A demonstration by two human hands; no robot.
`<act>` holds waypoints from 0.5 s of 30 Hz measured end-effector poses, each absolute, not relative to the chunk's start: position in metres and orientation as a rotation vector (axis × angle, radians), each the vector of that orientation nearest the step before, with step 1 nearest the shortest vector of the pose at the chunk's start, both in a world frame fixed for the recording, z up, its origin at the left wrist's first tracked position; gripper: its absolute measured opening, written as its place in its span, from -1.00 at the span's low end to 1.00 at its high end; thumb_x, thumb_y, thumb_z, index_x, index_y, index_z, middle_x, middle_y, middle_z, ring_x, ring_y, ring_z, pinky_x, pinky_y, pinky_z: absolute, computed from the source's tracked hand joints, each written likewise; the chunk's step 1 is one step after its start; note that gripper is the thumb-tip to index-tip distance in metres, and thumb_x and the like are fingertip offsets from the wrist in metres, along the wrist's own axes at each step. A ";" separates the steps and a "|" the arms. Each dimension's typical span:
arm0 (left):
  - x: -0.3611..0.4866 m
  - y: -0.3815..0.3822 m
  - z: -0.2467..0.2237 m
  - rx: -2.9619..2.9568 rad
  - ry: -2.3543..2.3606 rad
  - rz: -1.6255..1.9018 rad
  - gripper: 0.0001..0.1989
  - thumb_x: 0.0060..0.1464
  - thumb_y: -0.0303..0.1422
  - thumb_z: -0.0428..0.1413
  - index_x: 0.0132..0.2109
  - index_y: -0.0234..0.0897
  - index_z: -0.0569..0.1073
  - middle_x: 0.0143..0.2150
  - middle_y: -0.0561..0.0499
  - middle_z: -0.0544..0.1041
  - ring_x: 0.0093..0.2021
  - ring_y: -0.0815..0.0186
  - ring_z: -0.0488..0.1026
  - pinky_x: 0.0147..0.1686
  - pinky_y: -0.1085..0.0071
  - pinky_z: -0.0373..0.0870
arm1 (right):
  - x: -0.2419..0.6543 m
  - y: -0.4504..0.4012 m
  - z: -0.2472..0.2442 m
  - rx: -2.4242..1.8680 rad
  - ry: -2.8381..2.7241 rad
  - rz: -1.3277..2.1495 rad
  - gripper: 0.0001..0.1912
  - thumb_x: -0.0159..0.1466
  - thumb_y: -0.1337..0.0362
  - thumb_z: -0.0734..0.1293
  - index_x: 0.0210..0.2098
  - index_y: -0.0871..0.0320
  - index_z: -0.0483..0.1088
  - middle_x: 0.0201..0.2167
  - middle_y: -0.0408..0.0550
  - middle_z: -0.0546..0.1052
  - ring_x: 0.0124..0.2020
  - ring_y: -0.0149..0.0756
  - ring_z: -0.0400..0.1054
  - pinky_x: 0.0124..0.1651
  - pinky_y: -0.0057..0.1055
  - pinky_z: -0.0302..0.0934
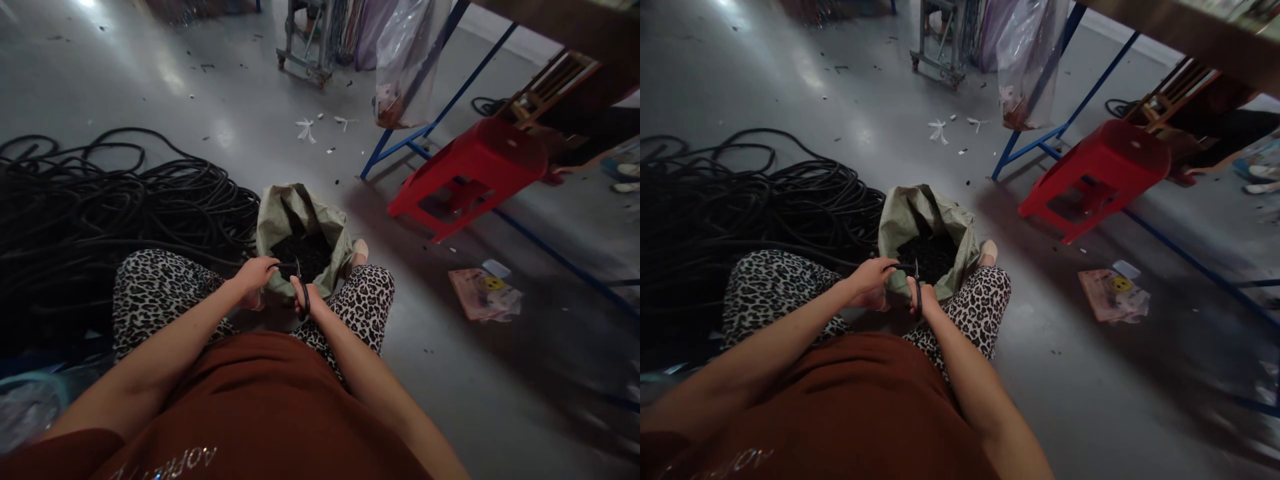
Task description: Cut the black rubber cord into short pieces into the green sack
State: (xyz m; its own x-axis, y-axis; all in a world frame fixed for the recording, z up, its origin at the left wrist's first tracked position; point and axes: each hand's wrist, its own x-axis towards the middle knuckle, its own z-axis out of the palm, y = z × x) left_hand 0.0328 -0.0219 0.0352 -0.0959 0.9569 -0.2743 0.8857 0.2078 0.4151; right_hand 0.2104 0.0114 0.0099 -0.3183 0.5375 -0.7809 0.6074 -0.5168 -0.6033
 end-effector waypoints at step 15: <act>0.030 -0.018 0.033 1.666 2.099 0.197 -0.66 0.12 -0.26 -0.10 -0.02 -0.15 0.42 -0.05 0.01 0.50 -0.04 0.28 0.40 -0.03 0.42 0.27 | 0.215 0.015 0.019 1.916 1.507 -1.946 -0.44 0.18 -0.16 0.16 -0.54 0.26 0.31 -0.78 -0.13 0.27 -0.81 -0.42 0.20 -0.79 -0.55 0.07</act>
State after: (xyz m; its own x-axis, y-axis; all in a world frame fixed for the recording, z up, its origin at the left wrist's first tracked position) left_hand 0.0300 -0.0184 0.0326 -0.1686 0.9516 -0.2568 0.8872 0.2600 0.3810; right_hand 0.2148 0.0149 0.0194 -0.2451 0.5793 -0.7774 0.6077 -0.5329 -0.5888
